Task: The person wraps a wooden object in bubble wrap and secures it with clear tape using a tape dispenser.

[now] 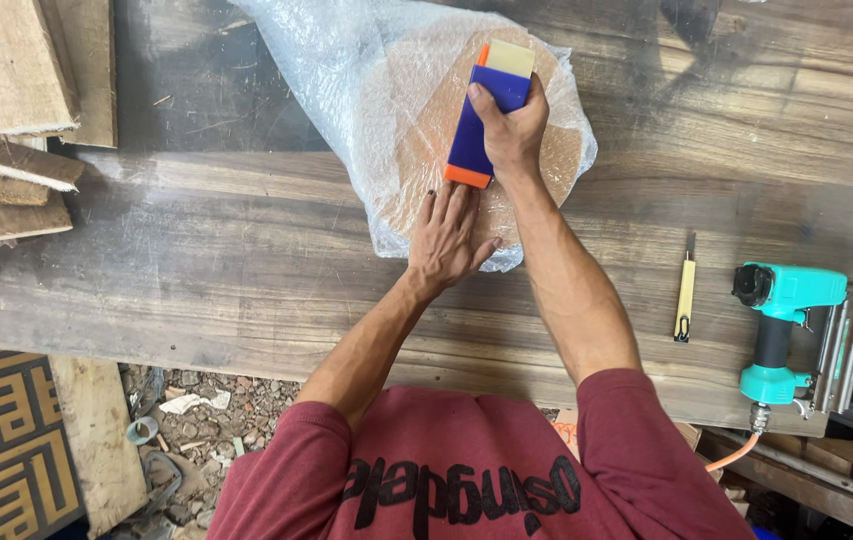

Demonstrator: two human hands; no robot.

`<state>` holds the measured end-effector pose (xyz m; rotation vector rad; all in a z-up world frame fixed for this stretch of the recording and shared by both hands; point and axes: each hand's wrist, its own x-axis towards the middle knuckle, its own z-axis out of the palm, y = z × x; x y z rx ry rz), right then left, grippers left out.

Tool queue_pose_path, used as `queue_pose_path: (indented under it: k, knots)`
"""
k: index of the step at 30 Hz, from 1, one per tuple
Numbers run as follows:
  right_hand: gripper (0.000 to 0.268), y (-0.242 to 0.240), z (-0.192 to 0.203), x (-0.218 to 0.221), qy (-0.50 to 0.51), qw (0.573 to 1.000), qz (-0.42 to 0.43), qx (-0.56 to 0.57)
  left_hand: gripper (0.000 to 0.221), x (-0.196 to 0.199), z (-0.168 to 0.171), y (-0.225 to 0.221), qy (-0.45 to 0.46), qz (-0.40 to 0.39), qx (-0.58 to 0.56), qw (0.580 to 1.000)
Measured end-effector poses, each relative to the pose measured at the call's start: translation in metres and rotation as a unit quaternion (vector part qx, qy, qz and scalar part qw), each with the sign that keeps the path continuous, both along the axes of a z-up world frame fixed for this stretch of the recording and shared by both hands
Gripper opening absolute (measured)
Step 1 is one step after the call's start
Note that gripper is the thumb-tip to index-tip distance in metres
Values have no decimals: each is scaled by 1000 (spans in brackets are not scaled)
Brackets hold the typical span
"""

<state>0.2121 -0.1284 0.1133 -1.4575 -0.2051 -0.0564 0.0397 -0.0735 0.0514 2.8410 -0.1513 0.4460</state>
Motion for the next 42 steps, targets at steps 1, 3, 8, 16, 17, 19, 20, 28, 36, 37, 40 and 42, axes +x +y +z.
queue_pose_path:
  k: [1, 3, 8, 16, 17, 19, 20, 28, 36, 37, 40, 42]
  knots:
    - [53, -1, -4, 8, 15, 1000, 22, 2, 88, 2, -1, 0, 9, -2, -3, 1000]
    - [57, 1, -3, 11, 35, 998, 47, 6, 92, -5, -1, -1, 22, -1, -4, 1000]
    - [66, 6, 34, 55, 127, 991, 24, -44, 103, 1, 7, -1, 59, 10, 12, 998]
    - [65, 24, 63, 111, 57, 997, -16, -58, 103, 2, 14, -1, 117, 5, -31, 993]
    - [62, 26, 64, 114, 29, 998, 2, -52, 104, 1, 16, -1, 125, 5, -30, 992]
    - [58, 31, 65, 119, 0, 999, 20, -45, 105, 1, 21, -1, 135, 5, -34, 990]
    - [55, 34, 66, 124, -31, 998, 36, -37, 105, 3, 23, 0, 144, 3, -39, 989]
    - [39, 37, 68, 135, -150, 984, 91, -16, 117, 39, 26, -4, 112, 13, -36, 993]
    - [42, 29, 57, 153, -80, 994, 69, 19, 113, 139, 25, 7, 113, 35, 23, 993]
    - [53, 27, 54, 158, -26, 998, 60, -1, 111, 139, 23, 8, 137, 25, -12, 990]
    - [64, 31, 56, 177, 74, 996, 20, -40, 113, 140, 15, 10, 150, 21, -32, 988]
    - [63, 34, 53, 192, 116, 991, -10, -62, 117, 137, 12, 8, 134, 28, -20, 990]
